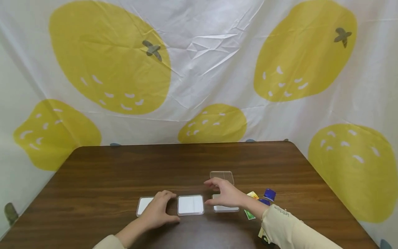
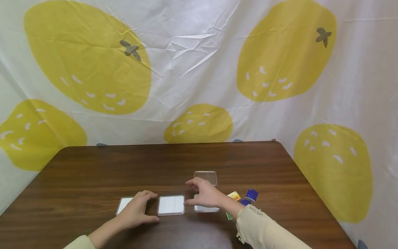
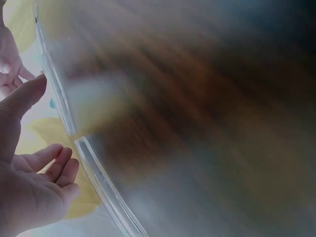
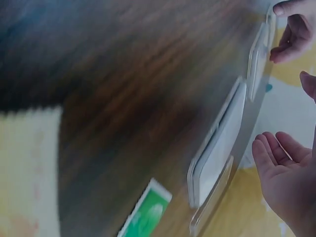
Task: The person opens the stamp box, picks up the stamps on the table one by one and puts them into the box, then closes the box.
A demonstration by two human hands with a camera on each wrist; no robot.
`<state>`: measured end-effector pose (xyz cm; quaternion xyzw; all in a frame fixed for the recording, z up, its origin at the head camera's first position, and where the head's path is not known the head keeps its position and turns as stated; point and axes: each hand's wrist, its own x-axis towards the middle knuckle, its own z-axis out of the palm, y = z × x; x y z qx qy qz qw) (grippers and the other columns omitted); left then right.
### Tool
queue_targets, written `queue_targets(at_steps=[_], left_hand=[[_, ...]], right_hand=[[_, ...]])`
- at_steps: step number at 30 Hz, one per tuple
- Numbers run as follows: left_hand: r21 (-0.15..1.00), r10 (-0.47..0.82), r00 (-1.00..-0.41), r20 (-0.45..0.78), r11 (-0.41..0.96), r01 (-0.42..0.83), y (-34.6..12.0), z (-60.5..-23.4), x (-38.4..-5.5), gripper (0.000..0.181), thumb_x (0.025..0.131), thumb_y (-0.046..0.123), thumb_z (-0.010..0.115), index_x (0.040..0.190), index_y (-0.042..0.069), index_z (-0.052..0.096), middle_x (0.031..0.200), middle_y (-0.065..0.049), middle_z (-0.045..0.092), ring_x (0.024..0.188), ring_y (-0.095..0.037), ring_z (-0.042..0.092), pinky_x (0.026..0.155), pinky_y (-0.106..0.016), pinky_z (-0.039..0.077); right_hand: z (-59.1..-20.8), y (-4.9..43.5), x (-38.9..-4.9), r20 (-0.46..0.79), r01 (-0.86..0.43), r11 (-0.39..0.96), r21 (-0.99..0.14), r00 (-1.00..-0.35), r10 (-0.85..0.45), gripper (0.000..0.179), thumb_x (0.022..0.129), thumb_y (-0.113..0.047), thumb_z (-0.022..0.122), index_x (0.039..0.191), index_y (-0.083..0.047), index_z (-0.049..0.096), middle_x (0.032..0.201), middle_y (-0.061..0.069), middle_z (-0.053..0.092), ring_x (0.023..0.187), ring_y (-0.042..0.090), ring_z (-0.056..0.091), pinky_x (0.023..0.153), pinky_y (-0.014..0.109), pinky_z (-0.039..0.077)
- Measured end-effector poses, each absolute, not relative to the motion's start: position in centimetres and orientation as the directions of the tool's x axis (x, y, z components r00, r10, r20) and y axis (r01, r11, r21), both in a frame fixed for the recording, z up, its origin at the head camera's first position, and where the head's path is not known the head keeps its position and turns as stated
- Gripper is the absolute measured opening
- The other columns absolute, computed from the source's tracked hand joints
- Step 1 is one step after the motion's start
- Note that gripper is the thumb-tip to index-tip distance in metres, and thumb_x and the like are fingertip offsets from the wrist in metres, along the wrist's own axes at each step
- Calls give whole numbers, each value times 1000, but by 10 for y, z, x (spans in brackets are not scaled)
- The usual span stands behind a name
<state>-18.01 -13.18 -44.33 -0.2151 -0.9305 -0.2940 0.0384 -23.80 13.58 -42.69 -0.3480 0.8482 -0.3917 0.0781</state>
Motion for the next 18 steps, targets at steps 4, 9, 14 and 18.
queue_targets(at_steps=[4,9,14,18], left_hand=[[526,391,-904,174,739,421,-135,-444,-179,65,62,29,81,111,-5,56,108,-12,55,101,-28,50,84,-45,43],[507,403,-898,177,744,434,-135,-447,-183,63,62,30,81,110,-4,57,106,-9,56,99,-26,50,83,-43,43],[498,414,-890,191,740,451,-135,-445,-186,58,62,29,81,106,-2,59,102,-8,56,96,-25,50,81,-42,43],[495,420,-886,194,738,458,-134,-444,-188,55,62,28,81,103,-1,60,99,-7,56,94,-24,49,80,-41,43]], right_hand=[[-431,126,-235,161,-557,443,-702,-731,-663,59,72,-23,75,117,6,51,112,16,57,101,29,55,87,37,45],[-437,116,-231,201,-629,463,-625,-702,-683,55,67,-21,78,110,6,56,103,12,59,93,25,56,82,32,47],[-440,109,-228,199,-665,486,-567,-683,-703,59,62,-22,80,109,6,58,101,10,58,90,22,54,80,27,46],[-440,106,-227,179,-679,522,-517,-682,-710,61,60,-23,81,109,6,58,101,8,57,88,18,53,78,26,45]])
